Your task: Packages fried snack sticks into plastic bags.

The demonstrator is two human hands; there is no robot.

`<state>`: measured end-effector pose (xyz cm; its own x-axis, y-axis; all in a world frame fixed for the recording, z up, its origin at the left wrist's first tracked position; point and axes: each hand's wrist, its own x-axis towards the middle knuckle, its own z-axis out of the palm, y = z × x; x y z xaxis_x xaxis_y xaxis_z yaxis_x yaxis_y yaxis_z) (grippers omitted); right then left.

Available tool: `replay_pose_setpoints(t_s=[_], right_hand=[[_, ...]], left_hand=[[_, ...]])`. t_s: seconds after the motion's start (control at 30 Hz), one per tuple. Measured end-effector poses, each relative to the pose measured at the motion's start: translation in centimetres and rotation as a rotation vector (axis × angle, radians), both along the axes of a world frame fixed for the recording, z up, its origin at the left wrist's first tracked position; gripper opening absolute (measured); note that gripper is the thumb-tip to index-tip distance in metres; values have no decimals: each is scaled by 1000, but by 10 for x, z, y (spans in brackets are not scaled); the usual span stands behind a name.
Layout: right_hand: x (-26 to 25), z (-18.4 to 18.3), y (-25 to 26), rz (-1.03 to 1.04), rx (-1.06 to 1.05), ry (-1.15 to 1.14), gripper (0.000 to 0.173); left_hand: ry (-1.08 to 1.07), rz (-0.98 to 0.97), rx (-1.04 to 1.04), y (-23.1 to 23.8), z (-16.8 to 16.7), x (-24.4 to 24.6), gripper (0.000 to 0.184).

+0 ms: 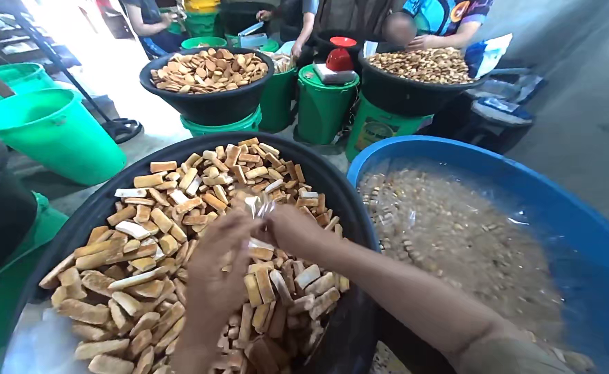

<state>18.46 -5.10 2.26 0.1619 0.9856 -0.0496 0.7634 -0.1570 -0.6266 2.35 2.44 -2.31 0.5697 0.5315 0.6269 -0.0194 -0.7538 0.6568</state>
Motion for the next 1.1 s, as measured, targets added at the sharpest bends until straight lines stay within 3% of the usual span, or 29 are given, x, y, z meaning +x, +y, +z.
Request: replay_pose_setpoints(t_s=[0.1,0.13,0.17,0.23,0.33,0.43,0.5,0.67,0.73,0.8,0.9,1.1], right_hand=[[12,14,-3,94,237,97,35],[10,16,-2,172,252,98,37],[6,19,0,269,219,89,39],[3,24,1,434,119,136,37],[33,-1,15,263,117,272,24],[77,-67,35,11,-92,-129,26],[85,-99,33,19,-301,-333,35],[87,-88,14,45,-320,-535,32],[90,-71,-4,-86,-115,-419,26],[78,-52,-27,-225,280,-201,24],[41,-41,-46,-223,778,39,18],[-2,-58,-26,-52,826,49,12]], left_hand=[[-215,-29,-556,25,7,-14,62],[-217,-55,-776,27,5,-11,60],[-238,-89,-949,25,1,-5,48],[-283,-79,-1113,21,-7,5,23],[-331,142,-1127,32,-19,4,26],[-359,303,-1206,48,-25,-4,28],[-333,340,-1280,50,-23,-4,29],[-298,367,-1389,43,-24,2,34],[-306,376,-1403,40,-25,6,33],[-304,346,-1421,35,-24,9,33],[-224,258,-1401,19,-16,16,38],[-158,116,-1360,-5,-9,23,39]])
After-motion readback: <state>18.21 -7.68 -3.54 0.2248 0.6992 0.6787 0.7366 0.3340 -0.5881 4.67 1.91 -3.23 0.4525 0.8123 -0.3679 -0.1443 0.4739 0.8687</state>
